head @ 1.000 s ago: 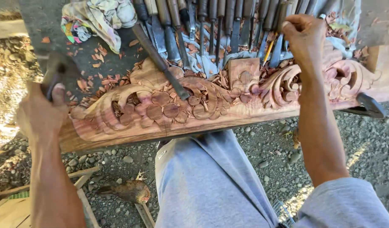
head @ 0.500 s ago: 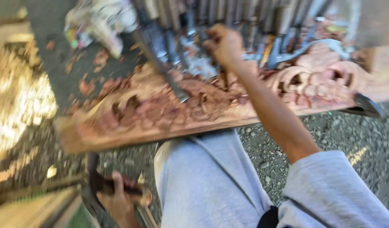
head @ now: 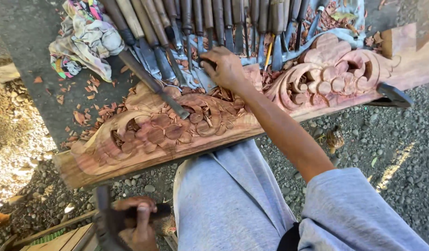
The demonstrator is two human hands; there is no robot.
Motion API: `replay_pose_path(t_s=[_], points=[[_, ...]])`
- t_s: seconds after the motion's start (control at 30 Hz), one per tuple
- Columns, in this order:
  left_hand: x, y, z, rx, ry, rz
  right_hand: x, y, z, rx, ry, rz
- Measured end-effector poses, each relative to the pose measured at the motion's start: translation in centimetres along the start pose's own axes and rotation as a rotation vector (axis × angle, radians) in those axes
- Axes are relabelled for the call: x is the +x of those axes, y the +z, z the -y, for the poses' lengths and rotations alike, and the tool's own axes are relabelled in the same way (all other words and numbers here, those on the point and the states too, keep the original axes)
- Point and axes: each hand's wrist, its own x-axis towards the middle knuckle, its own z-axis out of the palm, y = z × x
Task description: Carving intricate patterns into a large piece of wood using chisels and a hammer.
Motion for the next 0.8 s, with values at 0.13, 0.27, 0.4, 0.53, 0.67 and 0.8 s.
replay_pose_path(t_s=[0.13, 0.27, 0.4, 0.53, 0.67, 0.8], points=[[1.5, -2.0, 0.5, -0.37, -0.063, -0.05, -0.1, -1.2, 2.2, -0.115, -0.077, -0.042], [5.1, -2.4, 3.2, -0.16, -0.187, -0.282, 0.0, -2.5, 3.6, -0.021, -0.043, -0.133], [8.7, -4.1, 8.5, 0.715, -0.047, -0.295, -0.1, -2.6, 3.7, 0.048, 0.006, -0.136], [11.4, -1.7, 3.5, 1.209, -0.185, -0.245, -0.2, -2.2, 3.4, 0.064, 0.01, -0.138], [12.1, -3.3, 5.7, 1.35, -0.089, -0.079, -0.6, -0.7, 1.5, 0.072, 0.028, -0.138], [13.2, -2.7, 4.8, 1.388, -0.21, -0.034, -0.2, -4.7, 3.3, 0.303, 0.451, -0.14]])
